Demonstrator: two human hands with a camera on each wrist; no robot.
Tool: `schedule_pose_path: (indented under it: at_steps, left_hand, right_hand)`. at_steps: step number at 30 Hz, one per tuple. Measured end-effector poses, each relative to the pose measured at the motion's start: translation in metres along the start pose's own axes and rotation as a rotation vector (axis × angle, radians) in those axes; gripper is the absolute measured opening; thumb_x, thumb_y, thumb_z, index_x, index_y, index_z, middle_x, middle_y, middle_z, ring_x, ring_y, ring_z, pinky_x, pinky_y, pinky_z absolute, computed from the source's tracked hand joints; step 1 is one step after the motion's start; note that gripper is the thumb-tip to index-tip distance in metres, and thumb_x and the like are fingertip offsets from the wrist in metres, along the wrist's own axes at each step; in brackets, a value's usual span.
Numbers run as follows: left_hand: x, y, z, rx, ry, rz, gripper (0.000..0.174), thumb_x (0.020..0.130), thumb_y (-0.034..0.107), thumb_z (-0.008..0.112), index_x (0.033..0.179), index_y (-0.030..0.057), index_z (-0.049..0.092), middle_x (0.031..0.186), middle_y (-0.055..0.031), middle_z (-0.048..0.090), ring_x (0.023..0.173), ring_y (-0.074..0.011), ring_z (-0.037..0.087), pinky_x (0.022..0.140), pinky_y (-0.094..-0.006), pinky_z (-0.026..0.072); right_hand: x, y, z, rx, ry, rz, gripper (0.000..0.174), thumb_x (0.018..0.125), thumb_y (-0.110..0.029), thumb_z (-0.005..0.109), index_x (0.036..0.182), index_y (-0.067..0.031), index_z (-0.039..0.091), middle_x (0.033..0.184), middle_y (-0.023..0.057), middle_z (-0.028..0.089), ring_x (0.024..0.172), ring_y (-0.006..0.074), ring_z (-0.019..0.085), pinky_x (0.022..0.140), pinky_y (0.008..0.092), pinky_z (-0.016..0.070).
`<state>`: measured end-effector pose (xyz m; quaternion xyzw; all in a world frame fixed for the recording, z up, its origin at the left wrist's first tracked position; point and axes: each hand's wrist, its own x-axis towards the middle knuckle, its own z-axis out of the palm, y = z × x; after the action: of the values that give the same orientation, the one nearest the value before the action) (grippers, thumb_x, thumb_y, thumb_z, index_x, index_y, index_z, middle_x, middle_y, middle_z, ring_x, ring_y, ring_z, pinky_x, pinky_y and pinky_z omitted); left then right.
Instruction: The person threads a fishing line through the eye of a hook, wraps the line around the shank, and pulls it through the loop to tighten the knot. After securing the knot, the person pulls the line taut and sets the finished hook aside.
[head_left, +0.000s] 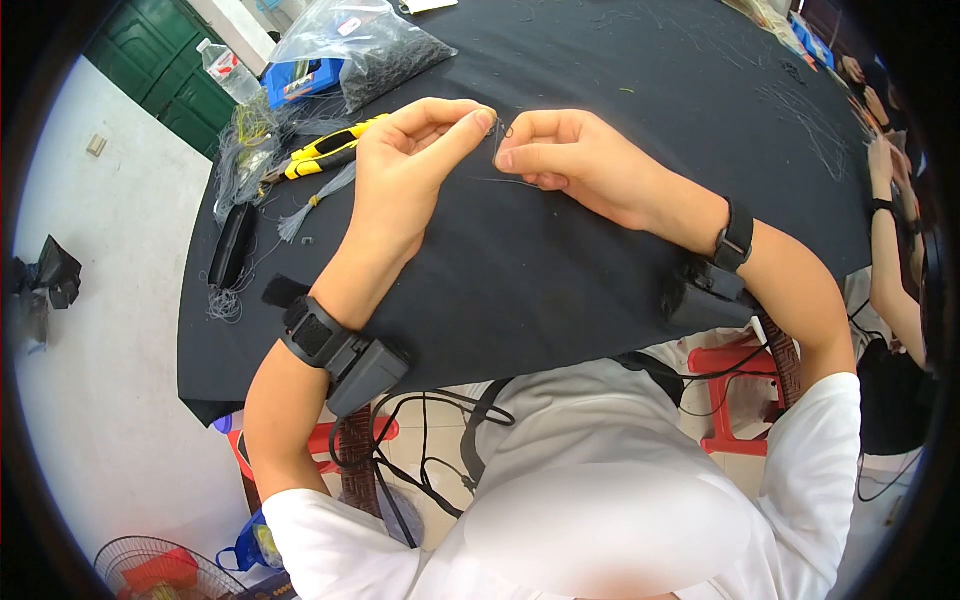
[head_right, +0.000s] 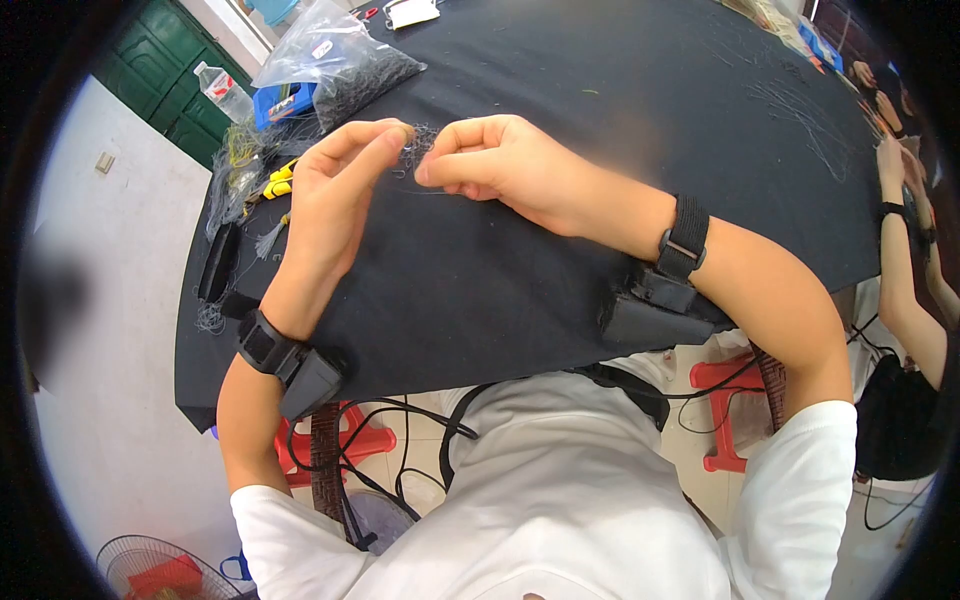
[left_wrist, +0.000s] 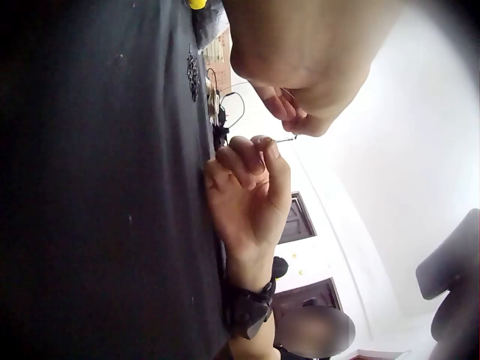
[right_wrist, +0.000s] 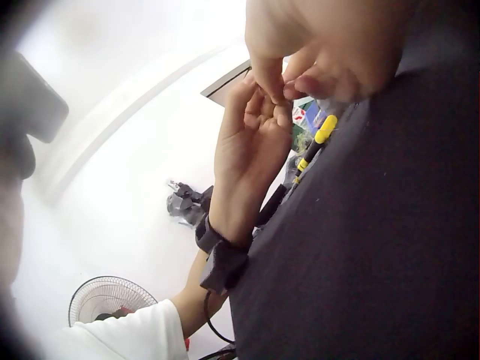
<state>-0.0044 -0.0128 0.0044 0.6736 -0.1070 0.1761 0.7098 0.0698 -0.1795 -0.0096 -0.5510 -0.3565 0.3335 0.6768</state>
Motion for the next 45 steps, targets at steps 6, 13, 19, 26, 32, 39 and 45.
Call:
schedule_pose_path:
  at_steps: [6, 13, 19, 26, 32, 39, 45]
  left_hand:
    - [0.002, -0.004, -0.003, 0.083, 0.090, -0.014, 0.015, 0.080, 0.010, 0.066, 0.089, -0.0027, 0.064, 0.081, -0.0040, 0.064, 0.072, -0.0055, 0.058, 0.066, -0.0172, 0.0438]
    - [0.000, 0.002, -0.001, 0.120, 0.103, -0.129, 0.015, 0.079, 0.010, 0.067, 0.087, -0.0023, 0.064, 0.078, -0.0017, 0.063, 0.067, -0.0037, 0.055, 0.060, -0.0157, 0.0413]
    - [0.000, 0.000, 0.003, 0.139, 0.125, -0.041, 0.014, 0.079, 0.011, 0.067, 0.085, -0.0011, 0.065, 0.071, 0.0021, 0.059, 0.061, -0.0011, 0.048, 0.056, -0.0150, 0.0369]
    - [0.002, -0.004, -0.001, 0.241, 0.052, 0.043, 0.012, 0.077, 0.010, 0.067, 0.082, -0.0004, 0.066, 0.067, 0.0054, 0.053, 0.059, 0.0004, 0.042, 0.052, -0.0142, 0.0311]
    - [0.002, -0.008, -0.002, 0.238, -0.031, 0.019, 0.011, 0.077, 0.011, 0.068, 0.081, 0.0006, 0.066, 0.066, 0.0065, 0.051, 0.058, 0.0015, 0.040, 0.051, -0.0134, 0.0291]
    - [-0.001, 0.001, 0.000, 0.314, -0.127, -0.048, 0.011, 0.081, 0.006, 0.063, 0.090, -0.0012, 0.064, 0.087, -0.0034, 0.064, 0.079, -0.0062, 0.057, 0.073, -0.0193, 0.0435]
    - [-0.002, 0.005, 0.002, 0.187, -0.147, -0.016, 0.012, 0.081, 0.006, 0.063, 0.091, -0.0010, 0.064, 0.088, -0.0036, 0.064, 0.082, -0.0075, 0.057, 0.075, -0.0206, 0.0438]
  right_hand:
    - [-0.001, -0.003, 0.007, -0.236, 0.045, -0.264, 0.009, 0.081, -0.012, 0.064, 0.080, -0.0040, 0.059, 0.072, -0.0044, 0.055, 0.064, -0.0003, 0.044, 0.055, 0.0169, 0.0325]
    - [-0.006, -0.016, 0.012, -0.574, 0.166, -0.404, 0.009, 0.077, -0.011, 0.064, 0.076, -0.0025, 0.061, 0.057, -0.0054, 0.043, 0.053, 0.0018, 0.034, 0.047, 0.0202, 0.0271]
    - [-0.007, -0.016, 0.011, -0.692, 0.180, -0.426, 0.011, 0.076, -0.013, 0.065, 0.077, -0.0025, 0.063, 0.057, -0.0039, 0.044, 0.052, 0.0038, 0.033, 0.047, 0.0217, 0.0275]
    - [-0.008, -0.022, 0.012, -0.774, 0.244, -0.524, 0.013, 0.077, -0.014, 0.065, 0.081, -0.0022, 0.063, 0.058, -0.0021, 0.044, 0.053, 0.0051, 0.035, 0.047, 0.0223, 0.0290]
    - [-0.006, -0.026, 0.005, -0.788, 0.293, -0.570, 0.013, 0.078, -0.013, 0.062, 0.083, -0.0016, 0.062, 0.057, -0.0030, 0.040, 0.053, 0.0041, 0.034, 0.047, 0.0220, 0.0284]
    - [-0.003, -0.028, -0.003, -0.787, 0.305, -0.544, 0.012, 0.081, -0.011, 0.062, 0.086, -0.0007, 0.063, 0.064, -0.0046, 0.048, 0.057, 0.0009, 0.039, 0.050, 0.0180, 0.0304]
    - [-0.001, -0.024, -0.010, -0.722, 0.334, -0.451, 0.014, 0.080, -0.014, 0.062, 0.085, -0.0012, 0.064, 0.062, -0.0069, 0.047, 0.055, -0.0002, 0.038, 0.049, 0.0175, 0.0302]
